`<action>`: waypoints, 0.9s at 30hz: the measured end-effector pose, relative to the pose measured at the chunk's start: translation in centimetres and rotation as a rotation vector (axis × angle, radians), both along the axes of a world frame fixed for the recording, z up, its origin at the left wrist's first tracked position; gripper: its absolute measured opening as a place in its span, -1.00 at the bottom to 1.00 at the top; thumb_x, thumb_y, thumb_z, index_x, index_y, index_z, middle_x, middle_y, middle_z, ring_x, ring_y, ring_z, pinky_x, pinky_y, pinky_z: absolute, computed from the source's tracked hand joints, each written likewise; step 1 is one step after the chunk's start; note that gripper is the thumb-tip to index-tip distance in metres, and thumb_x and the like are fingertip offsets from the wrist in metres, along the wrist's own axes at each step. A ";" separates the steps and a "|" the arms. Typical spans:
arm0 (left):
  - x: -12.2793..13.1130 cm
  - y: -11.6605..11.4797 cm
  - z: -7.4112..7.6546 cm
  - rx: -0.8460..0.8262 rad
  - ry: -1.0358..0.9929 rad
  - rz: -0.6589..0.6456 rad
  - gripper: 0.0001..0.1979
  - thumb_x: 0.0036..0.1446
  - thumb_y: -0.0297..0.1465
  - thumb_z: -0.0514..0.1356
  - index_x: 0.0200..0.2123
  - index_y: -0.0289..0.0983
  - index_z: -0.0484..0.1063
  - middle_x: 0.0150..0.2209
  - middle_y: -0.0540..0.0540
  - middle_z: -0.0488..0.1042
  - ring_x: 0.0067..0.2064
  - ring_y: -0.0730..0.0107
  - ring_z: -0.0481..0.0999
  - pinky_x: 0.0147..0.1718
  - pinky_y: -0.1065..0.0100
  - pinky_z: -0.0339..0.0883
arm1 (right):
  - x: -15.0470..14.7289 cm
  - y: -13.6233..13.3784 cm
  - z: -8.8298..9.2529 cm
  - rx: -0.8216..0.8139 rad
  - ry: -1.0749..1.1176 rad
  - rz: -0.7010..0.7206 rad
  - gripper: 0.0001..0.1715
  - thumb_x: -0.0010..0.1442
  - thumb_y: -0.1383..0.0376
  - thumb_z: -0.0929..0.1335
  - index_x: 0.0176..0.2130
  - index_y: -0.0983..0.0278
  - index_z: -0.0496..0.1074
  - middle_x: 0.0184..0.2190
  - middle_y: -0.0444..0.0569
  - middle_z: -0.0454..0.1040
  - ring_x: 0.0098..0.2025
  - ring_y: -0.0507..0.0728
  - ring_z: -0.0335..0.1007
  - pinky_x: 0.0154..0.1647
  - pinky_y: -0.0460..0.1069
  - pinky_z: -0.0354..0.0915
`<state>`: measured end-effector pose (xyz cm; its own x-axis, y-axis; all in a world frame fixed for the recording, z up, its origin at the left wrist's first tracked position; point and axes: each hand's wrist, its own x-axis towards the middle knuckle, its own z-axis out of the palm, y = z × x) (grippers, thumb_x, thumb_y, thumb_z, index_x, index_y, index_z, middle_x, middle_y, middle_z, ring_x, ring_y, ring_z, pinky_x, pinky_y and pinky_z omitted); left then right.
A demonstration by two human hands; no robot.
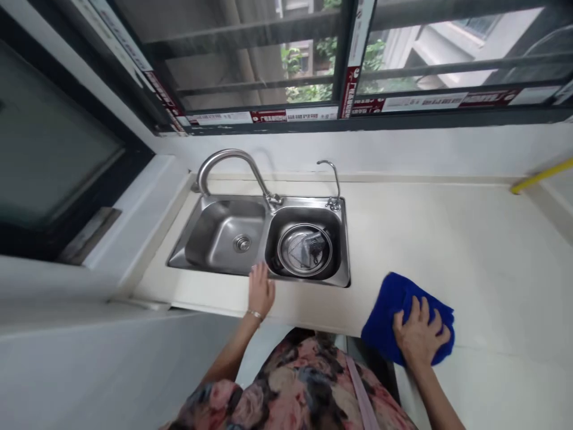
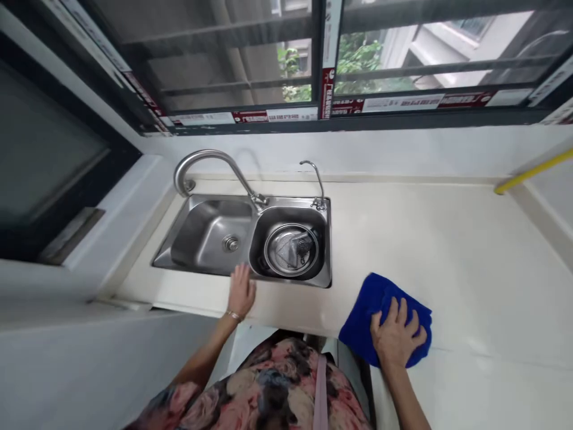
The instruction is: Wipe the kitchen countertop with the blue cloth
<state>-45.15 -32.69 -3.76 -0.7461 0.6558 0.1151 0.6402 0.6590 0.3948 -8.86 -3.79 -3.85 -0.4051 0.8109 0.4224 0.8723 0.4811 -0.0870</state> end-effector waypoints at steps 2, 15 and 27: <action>-0.4 -4.5 0.1 -0.035 0.035 0.197 -0.35 0.43 -0.23 -0.06 0.45 -0.48 0.17 0.48 -0.50 0.12 0.56 -0.19 -0.07 0.44 -0.33 -0.04 | -1.6 -1.3 0.1 -0.018 -0.012 0.022 -0.21 0.33 0.17 0.23 0.43 0.41 0.18 0.37 0.35 0.29 0.38 0.58 0.09 0.26 0.49 0.02; 1.0 -3.6 3.0 -0.268 0.048 0.397 -0.34 0.44 -0.18 -0.04 0.47 -0.38 0.19 0.53 -0.38 0.02 0.55 -0.09 -0.02 0.48 -0.19 -0.11 | -16.0 -11.4 3.4 -0.440 -0.127 0.688 -0.28 0.42 0.13 0.23 0.44 0.32 0.25 0.47 0.15 0.19 0.48 0.51 -0.11 0.45 0.45 -0.19; -1.2 -4.2 1.4 0.021 0.198 0.401 -0.28 0.30 -0.14 -0.12 0.49 -0.09 0.19 0.41 -0.31 0.32 0.45 -0.11 0.26 0.33 -0.30 0.18 | -11.8 -7.2 -0.9 -0.188 0.092 0.753 -0.49 0.40 0.17 0.35 0.28 0.18 0.41 0.26 0.01 0.49 0.36 0.29 0.21 0.40 0.27 0.13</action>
